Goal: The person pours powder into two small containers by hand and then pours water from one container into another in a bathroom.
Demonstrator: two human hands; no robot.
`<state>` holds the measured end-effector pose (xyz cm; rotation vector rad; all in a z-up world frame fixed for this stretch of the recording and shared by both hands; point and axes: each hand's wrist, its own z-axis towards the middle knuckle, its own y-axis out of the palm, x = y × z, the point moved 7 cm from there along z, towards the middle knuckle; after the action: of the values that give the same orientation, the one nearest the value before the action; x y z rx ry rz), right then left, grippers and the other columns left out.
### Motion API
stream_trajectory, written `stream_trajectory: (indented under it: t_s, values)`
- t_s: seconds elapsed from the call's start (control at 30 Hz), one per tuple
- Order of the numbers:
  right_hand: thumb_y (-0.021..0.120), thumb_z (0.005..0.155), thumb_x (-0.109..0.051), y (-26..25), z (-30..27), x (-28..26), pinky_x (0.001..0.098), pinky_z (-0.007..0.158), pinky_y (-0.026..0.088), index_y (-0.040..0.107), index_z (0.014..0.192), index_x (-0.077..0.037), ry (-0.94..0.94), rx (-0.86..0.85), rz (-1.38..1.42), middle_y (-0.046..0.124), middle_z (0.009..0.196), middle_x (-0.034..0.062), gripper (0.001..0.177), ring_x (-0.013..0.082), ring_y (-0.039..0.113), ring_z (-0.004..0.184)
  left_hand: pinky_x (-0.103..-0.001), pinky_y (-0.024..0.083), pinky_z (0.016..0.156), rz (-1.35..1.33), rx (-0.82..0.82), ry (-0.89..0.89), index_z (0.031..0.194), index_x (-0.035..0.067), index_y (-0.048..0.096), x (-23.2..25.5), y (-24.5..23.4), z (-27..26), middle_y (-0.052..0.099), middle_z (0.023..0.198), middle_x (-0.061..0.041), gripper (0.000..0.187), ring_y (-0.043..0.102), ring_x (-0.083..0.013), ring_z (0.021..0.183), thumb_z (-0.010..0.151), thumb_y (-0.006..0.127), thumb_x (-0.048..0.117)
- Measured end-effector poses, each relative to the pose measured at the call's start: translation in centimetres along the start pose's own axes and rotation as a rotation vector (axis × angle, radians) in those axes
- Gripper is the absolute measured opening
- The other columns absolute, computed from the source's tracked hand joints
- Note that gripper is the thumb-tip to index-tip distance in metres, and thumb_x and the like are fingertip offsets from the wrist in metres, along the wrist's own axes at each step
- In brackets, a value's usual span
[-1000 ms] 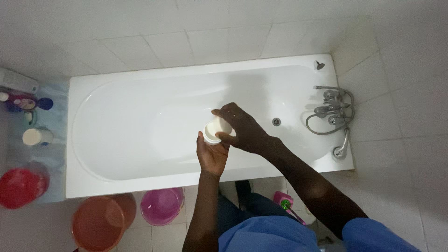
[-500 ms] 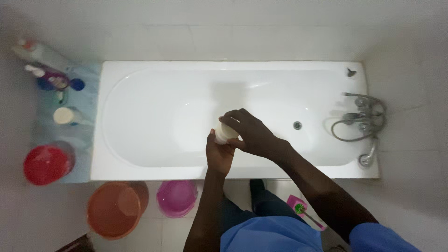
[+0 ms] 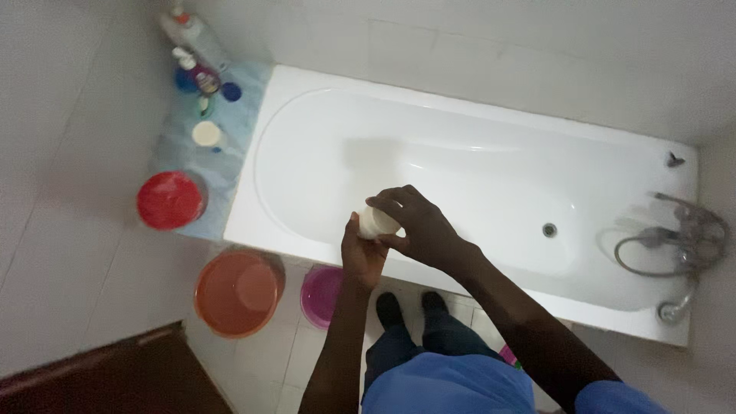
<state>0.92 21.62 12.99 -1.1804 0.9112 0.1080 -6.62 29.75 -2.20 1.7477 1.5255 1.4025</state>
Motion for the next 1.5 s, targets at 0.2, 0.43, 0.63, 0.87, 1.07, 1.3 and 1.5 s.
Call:
stream_trajectory:
  t_s: [0.2, 0.43, 0.63, 0.87, 1.07, 1.3, 1.5]
  values:
    - [0.087, 0.073, -0.017, 2.0, 2.1, -3.3, 0.0440, 0.106, 0.051, 0.058, 0.139, -0.016, -0.155, -0.156, 0.055, 0.061, 0.138, 0.0091, 0.072, 0.0293, 0.056, 0.126, -0.034, 0.059, 0.075, -0.058, -0.024, 0.102, 0.128, 0.000, 0.054, 3.2, -1.5, -2.2, 0.064, 0.111, -0.015, 0.052, 0.068, -0.0218, 0.096, 0.107, 0.050, 0.048]
    - [0.083, 0.082, -0.024, 3.2, 2.9, -2.6, 0.0418, 0.104, 0.055, 0.052, 0.145, -0.013, -0.011, -0.192, 0.388, 0.059, 0.143, 0.0087, 0.072, 0.0240, 0.061, 0.129, -0.033, 0.058, 0.069, -0.069, 0.281, 0.162, 0.124, 0.001, 0.056, 4.9, -4.3, -4.8, 0.066, 0.102, -0.013, 0.057, 0.066, -0.0192, 0.084, 0.104, 0.049, 0.054]
    - [0.084, 0.081, -0.030, 4.9, 1.9, 0.5, 0.0430, 0.112, 0.054, 0.047, 0.147, -0.009, 0.262, -0.184, 0.837, 0.056, 0.146, 0.0125, 0.079, 0.0258, 0.056, 0.138, -0.033, 0.059, 0.072, -0.081, 0.259, 0.278, 0.125, 0.003, 0.057, 5.3, -2.7, -6.3, 0.067, 0.100, -0.012, 0.061, 0.067, -0.0188, 0.085, 0.100, 0.047, 0.058]
    - [0.090, 0.072, -0.021, 5.7, 0.6, 0.7, 0.0470, 0.113, 0.051, 0.044, 0.142, -0.009, 0.182, -0.288, 1.130, 0.054, 0.136, 0.0143, 0.084, 0.0291, 0.055, 0.135, -0.033, 0.058, 0.082, -0.211, 0.159, 0.440, 0.131, 0.005, 0.056, 4.4, -1.0, -8.2, 0.068, 0.118, -0.013, 0.058, 0.067, -0.0199, 0.103, 0.104, 0.050, 0.056]
    - [0.088, 0.073, -0.021, 8.2, -0.6, -2.7, 0.0467, 0.111, 0.050, 0.045, 0.145, -0.007, 0.109, -0.453, 0.994, 0.058, 0.135, 0.0136, 0.085, 0.0286, 0.056, 0.131, -0.036, 0.059, 0.096, -0.223, 0.248, 0.593, 0.140, 0.005, 0.052, 5.0, -2.2, -13.1, 0.063, 0.133, -0.012, 0.063, 0.063, -0.0228, 0.124, 0.100, 0.054, 0.054]
    - [0.086, 0.076, -0.022, 13.9, -3.1, -10.3, 0.0457, 0.111, 0.051, 0.045, 0.145, -0.006, 0.031, -0.668, 1.071, 0.057, 0.135, 0.0147, 0.083, 0.0288, 0.057, 0.131, -0.048, 0.055, 0.093, -0.163, 0.321, 0.859, 0.143, 0.008, 0.049, 8.3, -5.1, -22.6, 0.062, 0.130, -0.010, 0.068, 0.061, -0.0261, 0.121, 0.094, 0.062, 0.054]
    - [0.087, 0.074, -0.021, 20.4, -7.0, -16.4, 0.0435, 0.114, 0.047, 0.043, 0.144, -0.004, 0.026, -0.845, 1.162, 0.056, 0.135, 0.0128, 0.085, 0.0247, 0.057, 0.130, -0.046, 0.048, 0.114, -0.116, 0.432, 1.064, 0.140, 0.000, 0.049, 9.3, -10.2, -31.5, 0.059, 0.136, -0.013, 0.075, 0.059, -0.0272, 0.129, 0.091, 0.076, 0.051]
